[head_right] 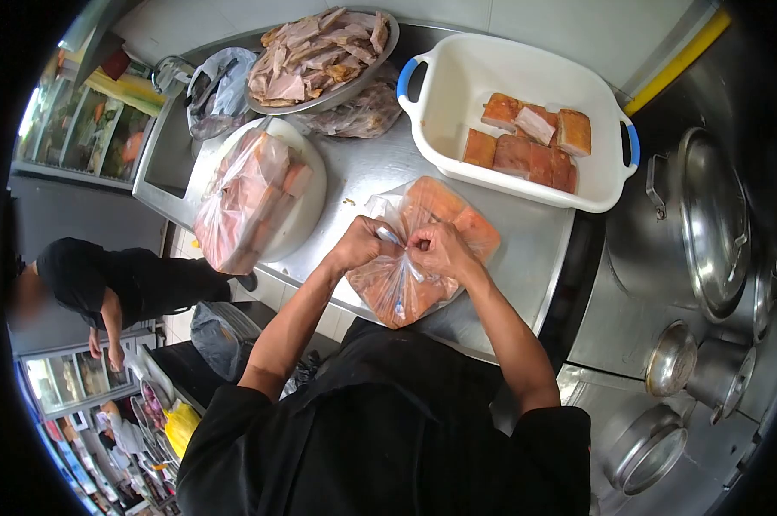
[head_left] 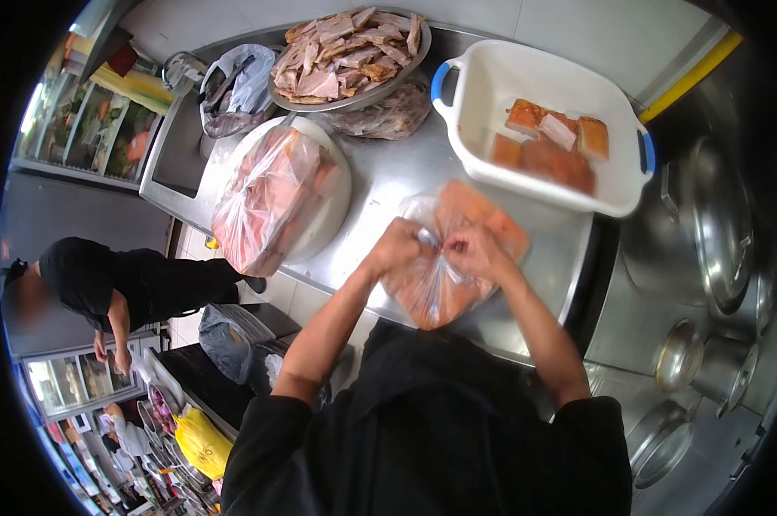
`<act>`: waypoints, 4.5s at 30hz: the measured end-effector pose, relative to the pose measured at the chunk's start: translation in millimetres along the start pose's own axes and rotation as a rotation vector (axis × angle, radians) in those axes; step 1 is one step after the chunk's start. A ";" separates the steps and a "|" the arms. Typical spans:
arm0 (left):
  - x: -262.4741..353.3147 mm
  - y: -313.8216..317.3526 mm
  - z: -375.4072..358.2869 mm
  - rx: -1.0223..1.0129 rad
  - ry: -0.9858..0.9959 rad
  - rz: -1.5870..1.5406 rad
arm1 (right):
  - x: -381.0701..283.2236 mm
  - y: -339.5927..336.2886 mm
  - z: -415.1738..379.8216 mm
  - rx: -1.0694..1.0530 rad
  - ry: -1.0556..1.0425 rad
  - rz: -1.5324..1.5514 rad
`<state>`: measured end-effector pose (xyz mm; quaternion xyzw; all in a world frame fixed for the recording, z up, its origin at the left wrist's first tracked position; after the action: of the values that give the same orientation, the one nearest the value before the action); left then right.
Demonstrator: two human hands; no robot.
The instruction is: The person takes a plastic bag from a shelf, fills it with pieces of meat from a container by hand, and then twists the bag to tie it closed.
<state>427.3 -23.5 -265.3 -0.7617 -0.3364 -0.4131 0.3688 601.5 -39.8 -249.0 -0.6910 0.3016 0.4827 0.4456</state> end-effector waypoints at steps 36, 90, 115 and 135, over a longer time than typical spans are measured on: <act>3.7 62.9 -72.4 0.257 0.631 0.418 | -12.7 7.6 29.2 -0.318 -0.292 -0.478; 23.6 -163.5 -262.7 0.996 0.277 -0.772 | -373.7 119.4 91.5 0.101 -0.695 -0.363; -81.3 -270.9 -233.6 1.109 -0.092 -0.555 | -336.2 144.0 190.2 0.371 -0.865 -0.346; 73.9 -138.5 -216.5 0.978 0.268 0.169 | -36.0 -47.8 -49.3 0.842 0.018 -0.987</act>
<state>263.6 -120.4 -77.5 -0.4652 -0.3770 -0.2704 0.7539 649.0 -65.0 -193.0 -0.5186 0.1158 0.0560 0.8453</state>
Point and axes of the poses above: each hand's wrist, its own z-axis towards the middle knuckle, its own y-axis out of the palm, x = y × z, the point moved 6 cm from there along z, towards the middle knuckle, and after that the axes turned 2 degrees about y, right-handed, at the moved point
